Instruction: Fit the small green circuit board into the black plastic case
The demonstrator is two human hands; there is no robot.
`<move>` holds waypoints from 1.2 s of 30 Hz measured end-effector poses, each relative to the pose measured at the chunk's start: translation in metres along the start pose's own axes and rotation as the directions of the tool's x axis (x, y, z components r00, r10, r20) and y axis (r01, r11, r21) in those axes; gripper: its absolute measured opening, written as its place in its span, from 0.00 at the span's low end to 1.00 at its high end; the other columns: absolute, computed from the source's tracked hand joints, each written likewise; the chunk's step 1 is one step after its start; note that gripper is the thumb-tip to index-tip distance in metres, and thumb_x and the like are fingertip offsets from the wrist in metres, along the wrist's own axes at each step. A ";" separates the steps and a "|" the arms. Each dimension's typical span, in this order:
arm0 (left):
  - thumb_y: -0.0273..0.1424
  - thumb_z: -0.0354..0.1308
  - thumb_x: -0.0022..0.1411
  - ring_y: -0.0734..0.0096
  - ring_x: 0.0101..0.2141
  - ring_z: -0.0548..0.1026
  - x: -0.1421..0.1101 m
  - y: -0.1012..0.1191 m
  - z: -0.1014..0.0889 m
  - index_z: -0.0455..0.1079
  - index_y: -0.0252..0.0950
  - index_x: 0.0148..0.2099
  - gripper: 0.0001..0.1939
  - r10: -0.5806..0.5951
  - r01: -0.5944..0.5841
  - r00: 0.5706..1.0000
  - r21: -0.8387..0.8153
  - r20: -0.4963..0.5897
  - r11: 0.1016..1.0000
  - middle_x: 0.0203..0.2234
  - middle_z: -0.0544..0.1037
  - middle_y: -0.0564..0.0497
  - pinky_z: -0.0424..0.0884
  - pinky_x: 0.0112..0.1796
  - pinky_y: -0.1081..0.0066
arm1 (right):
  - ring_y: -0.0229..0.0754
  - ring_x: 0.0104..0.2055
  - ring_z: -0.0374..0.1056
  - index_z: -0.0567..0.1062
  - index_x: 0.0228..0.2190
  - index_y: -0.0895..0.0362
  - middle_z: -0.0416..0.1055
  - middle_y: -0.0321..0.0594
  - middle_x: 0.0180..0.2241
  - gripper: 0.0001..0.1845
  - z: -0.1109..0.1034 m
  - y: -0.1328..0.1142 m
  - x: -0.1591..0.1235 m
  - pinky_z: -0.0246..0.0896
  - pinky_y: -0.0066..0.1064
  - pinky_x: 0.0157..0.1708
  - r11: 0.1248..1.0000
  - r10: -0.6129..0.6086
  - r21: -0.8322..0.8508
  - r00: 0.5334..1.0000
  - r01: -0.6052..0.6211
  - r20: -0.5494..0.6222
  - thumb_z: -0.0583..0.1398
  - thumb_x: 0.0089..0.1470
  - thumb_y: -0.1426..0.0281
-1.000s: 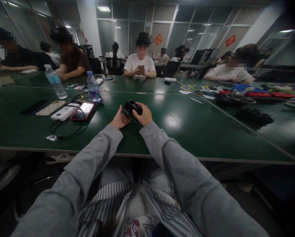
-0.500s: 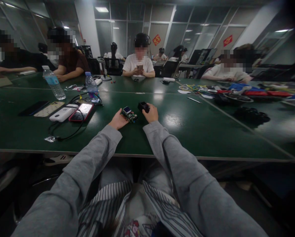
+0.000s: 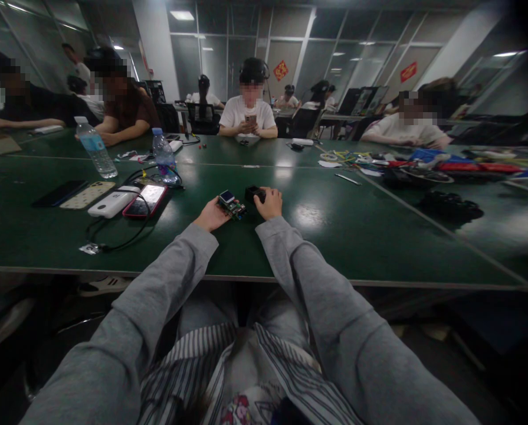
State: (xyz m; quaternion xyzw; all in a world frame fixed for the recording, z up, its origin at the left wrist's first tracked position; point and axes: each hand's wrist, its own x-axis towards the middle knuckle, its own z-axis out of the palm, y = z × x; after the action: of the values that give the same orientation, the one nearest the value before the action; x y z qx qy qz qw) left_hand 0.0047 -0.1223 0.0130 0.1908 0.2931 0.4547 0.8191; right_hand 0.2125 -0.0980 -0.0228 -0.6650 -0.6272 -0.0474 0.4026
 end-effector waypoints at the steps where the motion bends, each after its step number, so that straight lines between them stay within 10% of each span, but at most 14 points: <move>1: 0.36 0.44 0.70 0.62 0.39 0.79 0.000 0.000 0.000 0.65 0.29 0.57 0.21 0.002 -0.002 1.000 0.002 -0.002 1.000 0.38 0.80 0.39 0.74 0.40 0.67 | 0.58 0.51 0.59 0.70 0.50 0.59 0.66 0.54 0.46 0.23 0.000 0.000 0.000 0.59 0.50 0.49 1.000 0.006 -0.003 1.000 -0.006 0.011 0.59 0.55 0.62; 36: 0.41 0.44 0.70 0.60 0.40 0.79 -0.005 0.000 0.004 0.65 0.26 0.57 0.25 0.016 -0.016 1.000 0.025 0.014 1.000 0.39 0.79 0.36 0.73 0.43 0.65 | 0.57 0.50 0.62 0.68 0.49 0.59 0.66 0.54 0.47 0.24 0.001 0.002 0.001 0.61 0.49 0.49 1.000 0.016 0.004 0.998 -0.016 0.065 0.62 0.51 0.65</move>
State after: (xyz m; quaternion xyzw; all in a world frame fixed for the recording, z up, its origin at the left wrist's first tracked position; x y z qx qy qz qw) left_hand 0.0048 -0.1270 0.0176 0.2063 0.2917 0.4561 0.8150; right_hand 0.2142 -0.0963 -0.0239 -0.6703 -0.6347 -0.0214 0.3840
